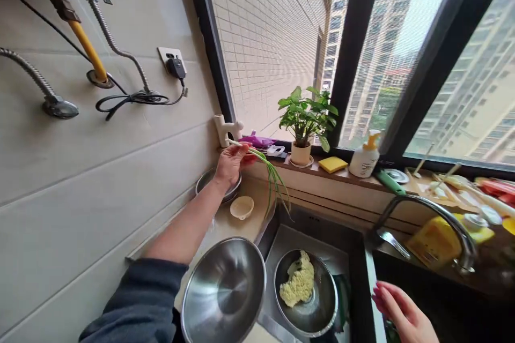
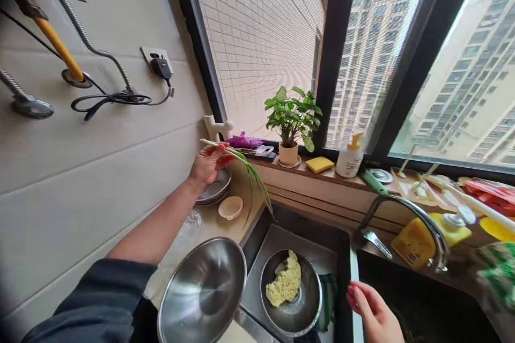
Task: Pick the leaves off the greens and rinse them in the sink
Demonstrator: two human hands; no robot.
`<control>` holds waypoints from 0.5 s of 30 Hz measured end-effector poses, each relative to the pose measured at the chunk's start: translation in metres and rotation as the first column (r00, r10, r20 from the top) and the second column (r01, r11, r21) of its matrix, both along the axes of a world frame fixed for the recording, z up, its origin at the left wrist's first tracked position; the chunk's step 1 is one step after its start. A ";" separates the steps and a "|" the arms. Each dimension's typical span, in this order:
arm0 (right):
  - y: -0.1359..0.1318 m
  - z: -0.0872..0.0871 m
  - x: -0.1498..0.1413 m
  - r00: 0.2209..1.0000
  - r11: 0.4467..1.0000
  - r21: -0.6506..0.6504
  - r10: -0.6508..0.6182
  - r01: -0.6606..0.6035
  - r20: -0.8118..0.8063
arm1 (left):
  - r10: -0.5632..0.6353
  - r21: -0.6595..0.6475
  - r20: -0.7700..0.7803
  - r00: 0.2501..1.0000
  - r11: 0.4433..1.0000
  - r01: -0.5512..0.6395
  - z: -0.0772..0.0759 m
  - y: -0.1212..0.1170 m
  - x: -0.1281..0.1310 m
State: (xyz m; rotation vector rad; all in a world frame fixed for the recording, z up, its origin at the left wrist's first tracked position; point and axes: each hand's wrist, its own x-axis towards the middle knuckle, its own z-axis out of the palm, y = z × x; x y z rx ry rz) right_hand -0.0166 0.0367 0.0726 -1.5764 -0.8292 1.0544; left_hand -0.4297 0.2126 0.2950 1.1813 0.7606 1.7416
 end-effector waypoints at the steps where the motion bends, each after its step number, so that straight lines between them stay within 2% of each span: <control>1: 0.004 0.015 -0.007 0.999 0.996 0.076 0.047 -0.047 0.005 | -0.051 -0.033 0.042 0.998 0.998 0.052 -0.006 -0.009 0.018; 4: 0.014 0.057 -0.024 0.992 0.950 0.286 0.112 -0.125 0.062 | -0.187 -0.135 0.137 0.973 0.969 0.206 -0.031 -0.030 0.069; 7: 0.019 0.082 -0.029 0.982 0.901 0.394 0.146 -0.182 0.119 | -0.283 -0.215 0.204 0.937 0.921 0.325 -0.058 -0.045 0.111; 11: 0.020 0.086 -0.025 0.961 0.870 0.408 0.253 -0.277 0.112 | -0.367 -0.263 0.262 0.893 0.863 0.431 -0.083 -0.060 0.152; 15: 0.022 0.079 -0.022 0.946 0.873 0.368 0.315 -0.320 0.076 | -0.393 -0.309 0.279 0.876 0.827 0.470 -0.094 -0.067 0.179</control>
